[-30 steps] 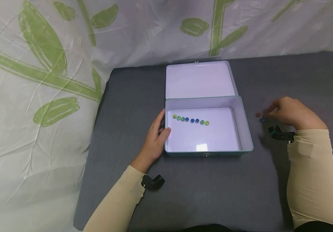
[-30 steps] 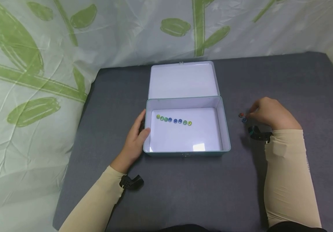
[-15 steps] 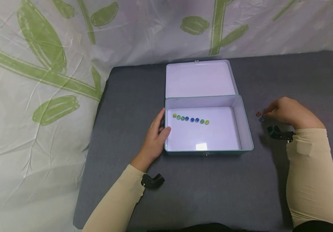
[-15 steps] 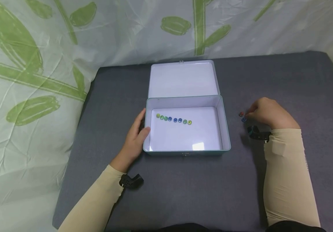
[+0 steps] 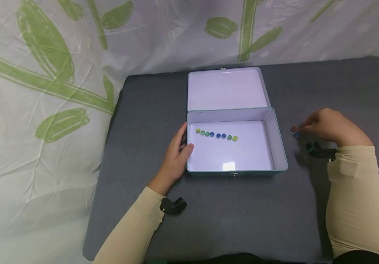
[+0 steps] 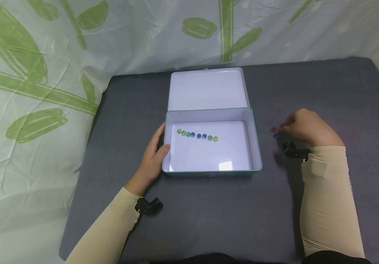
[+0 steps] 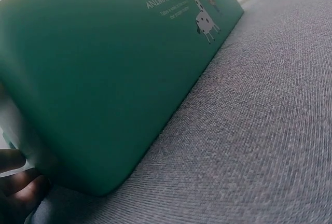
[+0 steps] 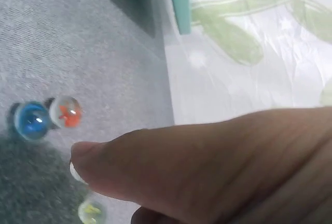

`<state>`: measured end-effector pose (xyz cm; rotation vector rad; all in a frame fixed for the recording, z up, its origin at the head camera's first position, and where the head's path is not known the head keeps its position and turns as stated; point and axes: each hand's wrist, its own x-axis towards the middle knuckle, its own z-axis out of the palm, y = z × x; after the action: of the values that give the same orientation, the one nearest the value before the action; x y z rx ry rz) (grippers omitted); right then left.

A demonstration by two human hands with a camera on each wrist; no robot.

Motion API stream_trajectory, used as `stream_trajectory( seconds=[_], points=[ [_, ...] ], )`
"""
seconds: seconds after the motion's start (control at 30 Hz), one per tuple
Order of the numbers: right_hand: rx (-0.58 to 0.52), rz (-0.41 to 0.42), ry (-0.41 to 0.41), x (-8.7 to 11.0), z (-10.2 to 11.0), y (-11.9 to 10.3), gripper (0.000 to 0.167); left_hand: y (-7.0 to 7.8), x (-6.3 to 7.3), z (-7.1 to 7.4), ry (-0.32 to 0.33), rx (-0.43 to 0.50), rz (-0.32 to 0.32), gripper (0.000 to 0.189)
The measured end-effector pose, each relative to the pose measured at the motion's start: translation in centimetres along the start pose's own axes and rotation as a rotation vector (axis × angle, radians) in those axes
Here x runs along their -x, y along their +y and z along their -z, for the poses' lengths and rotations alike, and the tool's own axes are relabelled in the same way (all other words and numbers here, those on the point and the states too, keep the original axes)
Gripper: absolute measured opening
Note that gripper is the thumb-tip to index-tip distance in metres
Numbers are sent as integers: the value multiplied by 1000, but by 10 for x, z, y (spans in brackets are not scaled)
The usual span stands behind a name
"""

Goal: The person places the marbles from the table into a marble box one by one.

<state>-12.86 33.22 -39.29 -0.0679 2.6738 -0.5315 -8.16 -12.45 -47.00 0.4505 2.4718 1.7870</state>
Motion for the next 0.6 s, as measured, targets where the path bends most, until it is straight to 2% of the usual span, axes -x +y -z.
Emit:
stream_trajectory(
  seconds=[0.23,0.43,0.6],
  points=[
    [5,-21,28,10,9,2,43,-1,0,1,-4,-2,-3,71],
    [29,-66,68,20,17,-4,43,-1,0,0,1,-10,6,70],
    [39,-64,105,26,20,-10,43,0,0,0,7,-16,17,70]
  ],
)
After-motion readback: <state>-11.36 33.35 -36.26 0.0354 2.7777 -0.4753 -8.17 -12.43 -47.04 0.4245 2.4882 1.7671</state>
